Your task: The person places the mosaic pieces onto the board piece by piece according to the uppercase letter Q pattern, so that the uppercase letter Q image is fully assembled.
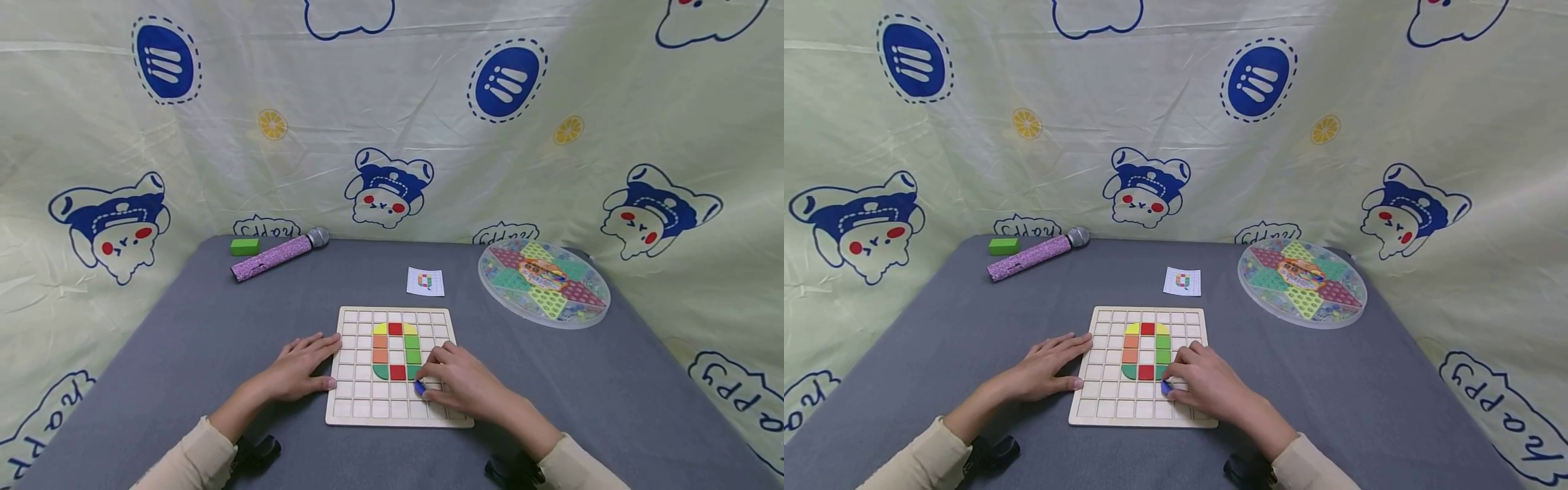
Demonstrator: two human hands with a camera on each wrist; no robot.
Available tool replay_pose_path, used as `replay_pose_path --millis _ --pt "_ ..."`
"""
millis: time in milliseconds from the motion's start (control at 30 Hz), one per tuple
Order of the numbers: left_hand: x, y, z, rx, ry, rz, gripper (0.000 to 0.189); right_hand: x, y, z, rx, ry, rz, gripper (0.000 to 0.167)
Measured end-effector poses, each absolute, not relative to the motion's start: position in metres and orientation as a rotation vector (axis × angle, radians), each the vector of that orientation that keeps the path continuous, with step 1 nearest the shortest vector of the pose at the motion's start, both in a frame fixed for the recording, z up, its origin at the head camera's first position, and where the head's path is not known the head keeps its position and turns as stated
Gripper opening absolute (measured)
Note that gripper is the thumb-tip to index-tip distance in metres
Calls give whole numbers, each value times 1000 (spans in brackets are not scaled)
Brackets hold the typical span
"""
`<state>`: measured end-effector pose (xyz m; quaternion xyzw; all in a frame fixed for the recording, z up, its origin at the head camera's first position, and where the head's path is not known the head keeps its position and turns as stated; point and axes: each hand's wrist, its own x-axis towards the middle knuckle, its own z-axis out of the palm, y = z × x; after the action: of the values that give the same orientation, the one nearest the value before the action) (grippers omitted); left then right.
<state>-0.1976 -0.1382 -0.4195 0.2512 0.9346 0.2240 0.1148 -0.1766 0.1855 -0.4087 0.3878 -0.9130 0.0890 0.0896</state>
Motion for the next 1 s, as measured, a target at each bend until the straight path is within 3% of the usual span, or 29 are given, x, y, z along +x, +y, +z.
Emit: replay_pose_path --millis 1000 --pt "-197 -137 -421 767 2749 675 71 -180 182 -413 1144 -2682 247 20"
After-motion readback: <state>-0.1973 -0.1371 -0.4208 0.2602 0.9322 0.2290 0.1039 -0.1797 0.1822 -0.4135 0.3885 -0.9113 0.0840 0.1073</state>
